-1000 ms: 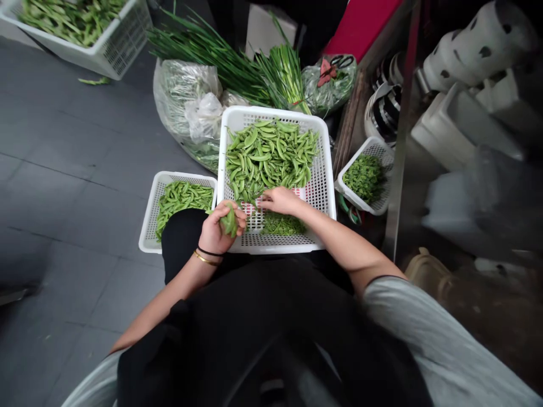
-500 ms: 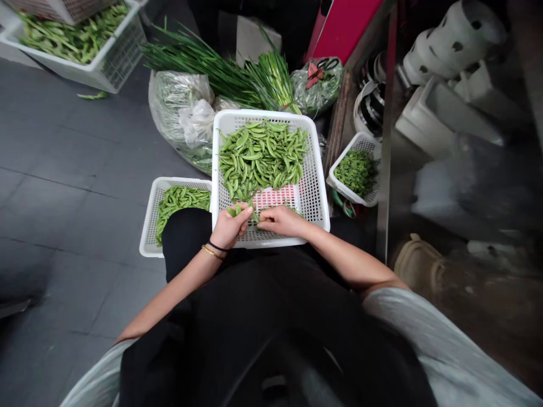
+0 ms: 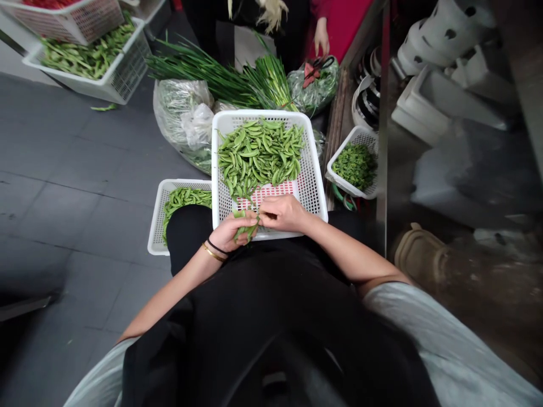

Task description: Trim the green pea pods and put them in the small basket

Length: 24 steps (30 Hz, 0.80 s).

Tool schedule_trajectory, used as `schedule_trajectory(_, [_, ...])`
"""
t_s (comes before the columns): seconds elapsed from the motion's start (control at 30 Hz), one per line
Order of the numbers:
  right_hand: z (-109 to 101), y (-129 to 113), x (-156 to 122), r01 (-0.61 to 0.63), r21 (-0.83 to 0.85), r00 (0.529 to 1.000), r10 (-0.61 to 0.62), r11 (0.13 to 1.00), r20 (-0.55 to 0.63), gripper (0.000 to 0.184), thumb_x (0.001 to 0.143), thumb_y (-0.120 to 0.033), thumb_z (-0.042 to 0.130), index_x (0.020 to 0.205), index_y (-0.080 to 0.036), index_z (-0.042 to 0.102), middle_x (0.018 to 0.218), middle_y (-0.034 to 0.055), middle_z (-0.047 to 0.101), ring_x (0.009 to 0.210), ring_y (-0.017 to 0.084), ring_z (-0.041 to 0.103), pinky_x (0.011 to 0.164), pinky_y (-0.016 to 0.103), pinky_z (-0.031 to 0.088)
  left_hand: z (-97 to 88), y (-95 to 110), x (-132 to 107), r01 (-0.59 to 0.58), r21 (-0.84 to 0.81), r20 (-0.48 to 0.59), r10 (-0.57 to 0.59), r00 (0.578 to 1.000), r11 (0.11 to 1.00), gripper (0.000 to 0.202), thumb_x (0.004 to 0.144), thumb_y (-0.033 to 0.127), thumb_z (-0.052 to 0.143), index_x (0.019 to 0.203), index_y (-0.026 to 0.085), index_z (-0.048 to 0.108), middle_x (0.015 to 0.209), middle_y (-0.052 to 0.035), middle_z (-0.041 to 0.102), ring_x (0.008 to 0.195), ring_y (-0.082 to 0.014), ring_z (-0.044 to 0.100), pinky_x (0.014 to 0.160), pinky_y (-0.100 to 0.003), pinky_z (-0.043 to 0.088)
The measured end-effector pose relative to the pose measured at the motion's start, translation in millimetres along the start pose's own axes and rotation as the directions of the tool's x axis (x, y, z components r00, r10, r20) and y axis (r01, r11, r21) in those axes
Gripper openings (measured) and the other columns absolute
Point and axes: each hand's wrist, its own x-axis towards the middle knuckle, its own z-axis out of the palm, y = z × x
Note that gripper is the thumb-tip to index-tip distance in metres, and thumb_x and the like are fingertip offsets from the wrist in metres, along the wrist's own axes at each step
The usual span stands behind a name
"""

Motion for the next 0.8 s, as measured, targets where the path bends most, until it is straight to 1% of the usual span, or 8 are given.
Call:
schedule_trajectory(0.13, [6.5, -1.4, -9.8, -0.116, -0.167, 0.986, 0.093, 0.979, -0.14, 0.024, 0.083, -0.022, 0.046, 0.062, -0.019, 0.058, 0.062, 0.0031, 0.054, 0.062, 0.014, 0.046, 0.06, 0.026, 0.034, 0.7, 0.4, 4.8, -0.061, -0.203, -0.105, 0.04, 0.994, 0.977, 0.015, 0.064, 0.02, 0.069, 0.07, 0.01, 0.06, 0.052, 0.0008, 0.056, 0.03, 0.0002, 0.029, 0.028, -0.012, 0.017])
schedule_trajectory(0.2, [3.1, -0.3, -13.3, -0.146, -0.099, 0.978, 0.128, 0.984, -0.167, 0.024, 0.084, -0.021, 0.046, 0.063, -0.019, 0.057, 0.063, 0.0032, 0.054, 0.063, 0.014, 0.047, 0.062, 0.026, 0.036, 0.3, 3.4, 4.4, -0.096, -0.228, -0.139, 0.065, 0.988, 0.969, 0.014, 0.064, 0.018, 0.068, 0.072, 0.01, 0.061, 0.053, 0.0016, 0.056, 0.031, 0.0004, 0.029, 0.029, -0.011, 0.018])
schedule_trajectory(0.3, [-6.2, 1.7, -13.8, -0.164, 0.15, 0.968, 0.188, 0.975, -0.165, 0.018, 0.086, -0.025, 0.048, 0.073, -0.018, 0.058, 0.069, 0.0026, 0.057, 0.064, 0.013, 0.05, 0.063, 0.025, 0.039, -0.9, 6.3, 1.4, -0.071, -0.123, -0.096, 0.06, 0.994, 0.99, 0.015, 0.066, 0.022, 0.068, 0.073, 0.01, 0.063, 0.051, 0.0003, 0.057, 0.029, -0.0014, 0.032, 0.028, -0.013, 0.02])
schedule_trajectory(0.4, [-10.8, 1.8, -9.1, -0.15, 0.338, 0.978, 0.189, 0.929, -0.087, 0.014, 0.086, -0.03, 0.054, 0.084, -0.018, 0.059, 0.076, 0.0017, 0.061, 0.065, 0.011, 0.052, 0.064, 0.023, 0.041, -0.9, 5.9, -1.6, -0.049, -0.002, -0.048, 0.049, 0.998, 0.999, 0.017, 0.069, 0.026, 0.068, 0.073, 0.01, 0.065, 0.047, -0.0013, 0.058, 0.027, -0.0041, 0.036, 0.027, -0.016, 0.022])
schedule_trajectory(0.53, [-5.5, -1.4, -1.9, -0.084, 0.334, 0.996, 0.09, 0.939, -0.001, 0.015, 0.086, -0.024, 0.052, 0.075, -0.017, 0.058, 0.07, 0.0005, 0.06, 0.064, 0.01, 0.051, 0.064, 0.022, 0.039, -0.3, 3.7, -3.3, -0.052, 0.047, -0.052, 0.055, 0.997, 0.998, 0.017, 0.069, 0.027, 0.068, 0.068, 0.011, 0.066, 0.045, -0.002, 0.058, 0.026, -0.0055, 0.038, 0.027, -0.017, 0.022])
schedule_trajectory(0.63, [-2.7, -3.3, -1.4, -0.093, 0.349, 0.995, 0.097, 0.932, 0.006, 0.012, 0.082, -0.023, 0.055, 0.072, -0.016, 0.056, 0.065, -0.0008, 0.056, 0.059, 0.009, 0.048, 0.059, 0.021, 0.037, 0.3, 2.7, -4.0, -0.029, -0.009, -0.038, 0.029, 0.999, 1.0, 0.016, 0.064, 0.027, 0.07, 0.065, 0.011, 0.066, 0.043, -0.0017, 0.057, 0.028, -0.0067, 0.04, 0.028, -0.017, 0.024])
schedule_trajectory(0.7, [-4.6, -4.1, -3.5, -0.144, 0.469, 0.989, 0.121, 0.871, 0.08, 0.012, 0.08, -0.026, 0.056, 0.073, -0.016, 0.055, 0.065, -0.0012, 0.057, 0.056, 0.008, 0.048, 0.056, 0.02, 0.037, 2.1, 2.0, -5.4, -0.007, -0.046, -0.009, 0.007, 1.0, 0.999, 0.018, 0.061, 0.028, 0.07, 0.064, 0.012, 0.065, 0.042, -0.0013, 0.056, 0.028, -0.0082, 0.042, 0.028, -0.018, 0.026])
schedule_trajectory(0.8, [-8.1, -6.8, -6.4, -0.272, 0.647, 0.958, 0.137, 0.712, 0.252, 0.017, 0.079, -0.032, 0.057, 0.076, -0.016, 0.052, 0.065, -0.0012, 0.059, 0.054, 0.008, 0.051, 0.052, 0.02, 0.039, 8.6, -0.1, -7.8, -0.029, 0.017, 0.007, 0.029, 1.0, 0.999, 0.019, 0.063, 0.028, 0.071, 0.066, 0.011, 0.064, 0.043, -0.0026, 0.058, 0.029, -0.0092, 0.043, 0.028, -0.018, 0.026])
